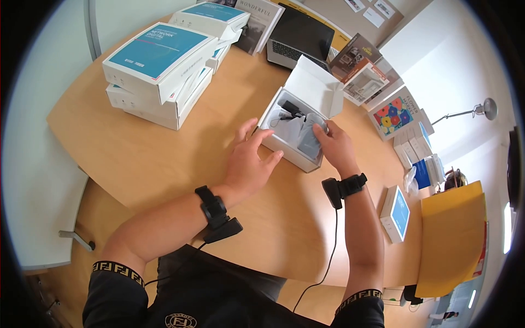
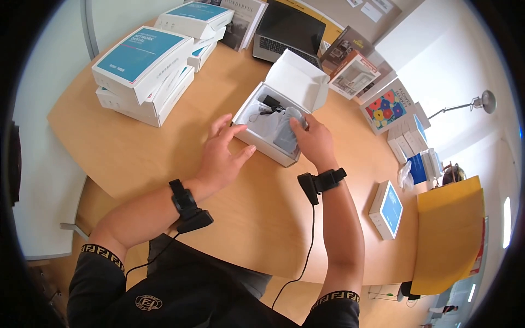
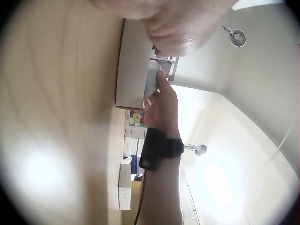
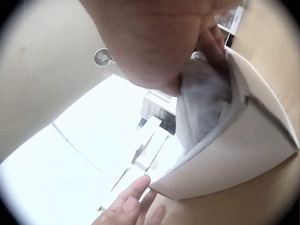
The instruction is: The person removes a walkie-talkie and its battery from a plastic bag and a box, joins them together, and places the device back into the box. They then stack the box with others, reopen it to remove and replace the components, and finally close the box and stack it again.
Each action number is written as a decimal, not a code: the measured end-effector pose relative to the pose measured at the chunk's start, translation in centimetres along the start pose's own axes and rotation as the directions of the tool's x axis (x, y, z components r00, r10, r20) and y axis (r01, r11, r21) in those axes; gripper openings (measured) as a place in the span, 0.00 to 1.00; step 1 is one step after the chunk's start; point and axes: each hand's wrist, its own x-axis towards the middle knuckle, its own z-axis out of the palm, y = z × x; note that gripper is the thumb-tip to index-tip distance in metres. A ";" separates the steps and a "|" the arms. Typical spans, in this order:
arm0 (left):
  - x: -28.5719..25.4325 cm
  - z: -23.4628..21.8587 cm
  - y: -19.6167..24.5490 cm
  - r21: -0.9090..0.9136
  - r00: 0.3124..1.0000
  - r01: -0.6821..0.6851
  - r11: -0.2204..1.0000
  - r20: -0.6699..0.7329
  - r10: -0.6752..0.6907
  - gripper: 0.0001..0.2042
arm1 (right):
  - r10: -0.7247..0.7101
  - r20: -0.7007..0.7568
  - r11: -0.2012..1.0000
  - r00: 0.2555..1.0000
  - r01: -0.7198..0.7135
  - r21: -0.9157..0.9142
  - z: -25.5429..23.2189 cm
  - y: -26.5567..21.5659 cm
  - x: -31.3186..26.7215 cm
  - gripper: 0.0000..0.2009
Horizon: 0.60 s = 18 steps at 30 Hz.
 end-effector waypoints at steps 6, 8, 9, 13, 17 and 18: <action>0.0 0.2 -0.5 0.032 0.999 -0.018 0.999 0.027 0.017 0.24 | -0.356 -0.053 0.895 0.933 0.324 -0.306 2.7 4.8 1.9 0.22; -0.1 0.3 -0.4 0.035 0.999 -0.004 0.999 0.034 0.003 0.24 | -0.201 -0.050 0.973 0.978 0.194 -0.127 2.0 3.5 1.4 0.19; -0.1 0.3 -0.5 0.044 0.999 -0.002 0.999 0.036 0.000 0.24 | -0.199 -0.050 0.973 0.979 0.191 -0.129 1.8 3.4 1.4 0.19; 0.0 0.2 -0.2 0.070 0.999 0.016 0.997 0.048 -0.019 0.24 | -0.307 -0.234 0.948 0.922 0.275 -0.163 1.4 4.2 2.2 0.22; 0.0 0.1 0.0 0.035 0.998 0.032 0.999 0.060 -0.034 0.23 | 0.010 -0.462 0.987 0.887 0.067 0.149 2.1 5.3 4.5 0.32; 0.1 0.2 -0.1 0.030 0.998 0.035 0.999 0.060 -0.037 0.23 | 0.013 -0.465 0.986 0.885 0.065 0.151 2.6 6.1 5.6 0.32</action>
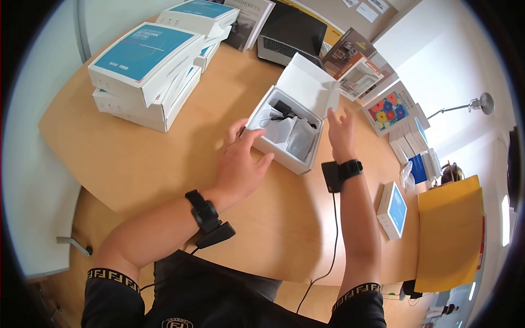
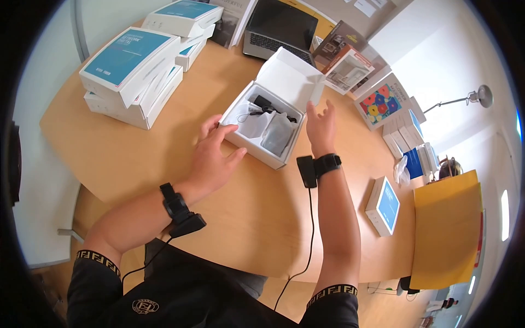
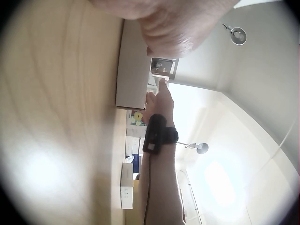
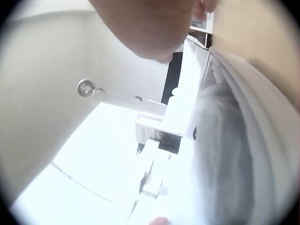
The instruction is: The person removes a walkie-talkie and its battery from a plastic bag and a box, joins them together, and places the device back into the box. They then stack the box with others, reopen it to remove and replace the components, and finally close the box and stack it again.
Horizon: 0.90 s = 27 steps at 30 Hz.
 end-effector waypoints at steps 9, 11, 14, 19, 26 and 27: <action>0.0 -0.2 0.5 0.015 1.000 -0.009 1.000 -0.006 0.009 0.21 | 0.285 0.547 0.199 0.787 -0.607 0.769 1.7 0.5 2.0 0.27; 0.0 -0.2 0.5 0.017 1.000 -0.002 1.000 -0.005 0.002 0.21 | 0.185 0.440 0.246 0.879 -0.475 0.845 1.9 0.2 1.3 0.27; 0.0 0.0 0.3 0.032 1.000 -0.020 0.999 -0.001 0.020 0.20 | 0.171 0.425 0.298 0.889 -0.458 0.838 1.2 -0.9 -0.3 0.26; -0.1 -0.1 -0.1 0.037 0.997 -0.064 0.997 -0.038 0.065 0.19 | 0.063 0.354 0.258 0.933 -0.358 0.897 0.4 -1.4 -3.1 0.26; -0.1 -0.1 0.4 -0.141 0.997 0.070 0.988 -0.017 -0.074 0.20 | -0.090 0.461 0.000 0.883 -0.463 0.886 -0.7 -0.2 -5.3 0.23; 0.0 -0.2 0.6 -0.199 0.996 0.090 0.976 -0.009 -0.094 0.20 | -0.090 0.454 -0.016 0.886 -0.457 0.889 -0.5 0.2 -5.4 0.23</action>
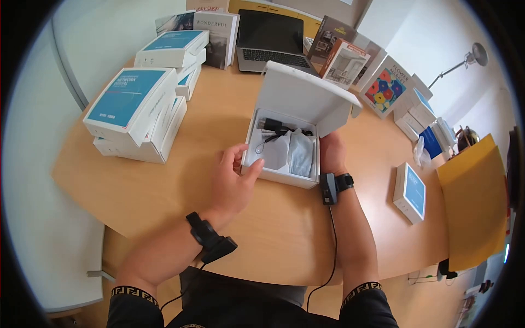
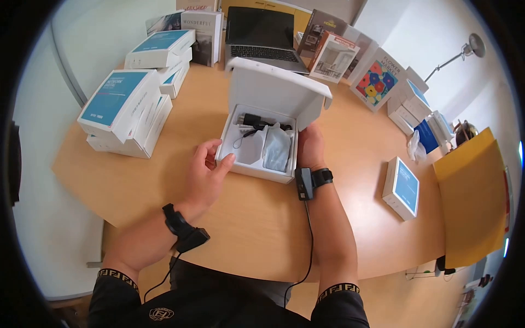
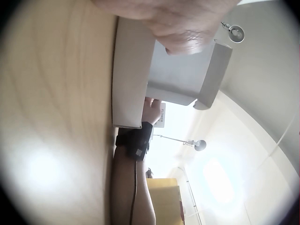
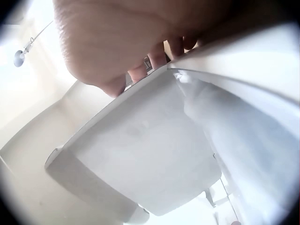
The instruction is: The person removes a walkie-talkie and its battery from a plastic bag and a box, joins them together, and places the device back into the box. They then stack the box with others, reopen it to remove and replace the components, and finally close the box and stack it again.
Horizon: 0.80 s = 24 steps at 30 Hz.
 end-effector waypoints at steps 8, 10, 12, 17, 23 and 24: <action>1.5 -0.1 0.2 -0.080 0.993 0.108 0.991 0.054 -0.104 0.22 | -0.084 -0.145 0.987 0.986 0.062 -0.146 -1.0 0.6 -0.1 0.19; 3.0 -0.2 1.0 -0.161 0.961 0.264 0.951 0.121 -0.247 0.26 | -0.086 -0.158 0.989 0.984 0.065 -0.137 -1.3 0.7 0.1 0.18; 4.9 -0.2 2.2 -0.070 0.966 0.228 0.971 0.143 -0.216 0.28 | -0.087 -0.177 0.990 0.980 0.065 -0.128 -1.6 1.1 0.1 0.18; 8.4 1.6 0.4 -0.155 0.969 0.162 0.975 0.211 -0.128 0.29 | -0.068 -0.226 0.984 0.972 0.028 -0.176 -1.9 1.1 -0.1 0.20; 8.8 2.0 -2.6 -0.328 0.961 0.243 0.913 0.212 -0.180 0.24 | -0.073 -0.271 0.918 0.960 -0.042 -0.395 -0.5 0.4 -0.8 0.21; 8.9 1.8 -3.2 -0.310 0.957 0.269 0.912 0.191 -0.218 0.22 | -0.083 -0.279 0.894 0.957 -0.052 -0.446 0.2 0.0 -1.0 0.20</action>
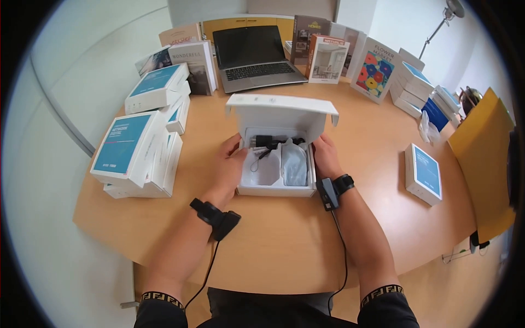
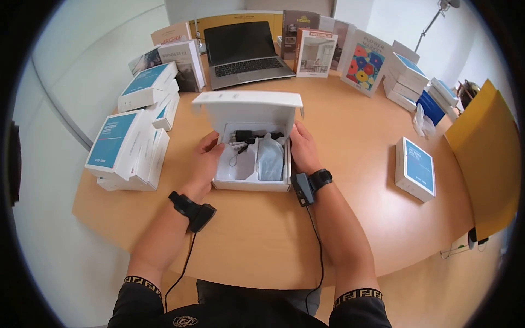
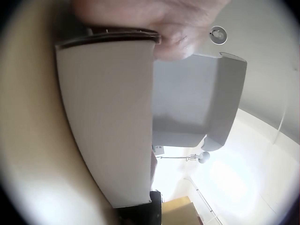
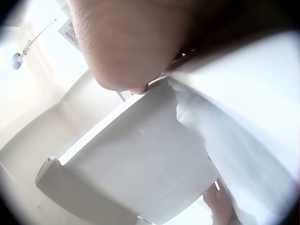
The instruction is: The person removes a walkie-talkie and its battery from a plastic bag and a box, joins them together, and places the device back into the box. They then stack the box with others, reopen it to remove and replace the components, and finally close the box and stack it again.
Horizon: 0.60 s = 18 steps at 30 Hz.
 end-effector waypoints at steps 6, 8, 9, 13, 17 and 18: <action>-1.1 0.4 1.5 0.064 0.992 0.078 0.995 -0.101 -0.071 0.16 | -0.037 0.093 0.982 0.995 0.019 0.190 -1.8 3.1 2.1 0.16; -1.3 0.2 1.4 0.038 0.990 0.086 0.996 -0.117 -0.081 0.15 | -0.029 0.057 0.994 0.998 0.023 0.106 -1.6 2.9 1.9 0.15; -1.6 0.2 1.4 0.000 0.993 0.046 0.999 -0.112 -0.045 0.15 | -0.029 0.046 0.993 0.999 0.024 0.112 -1.6 2.7 1.8 0.15; -1.8 -0.7 0.8 -0.103 0.988 -0.144 0.984 0.038 0.149 0.15 | -0.048 0.080 0.994 0.996 0.040 0.097 -1.7 2.2 1.8 0.15; -1.7 -0.8 1.6 -0.110 0.966 -0.200 0.974 0.143 0.215 0.15 | 0.042 0.060 0.943 0.997 -0.059 0.327 -1.9 2.1 1.9 0.16; -1.5 -0.7 1.5 -0.107 0.977 -0.156 0.982 0.126 0.169 0.15 | 0.036 0.132 0.916 0.991 -0.085 0.393 -2.1 2.3 2.1 0.17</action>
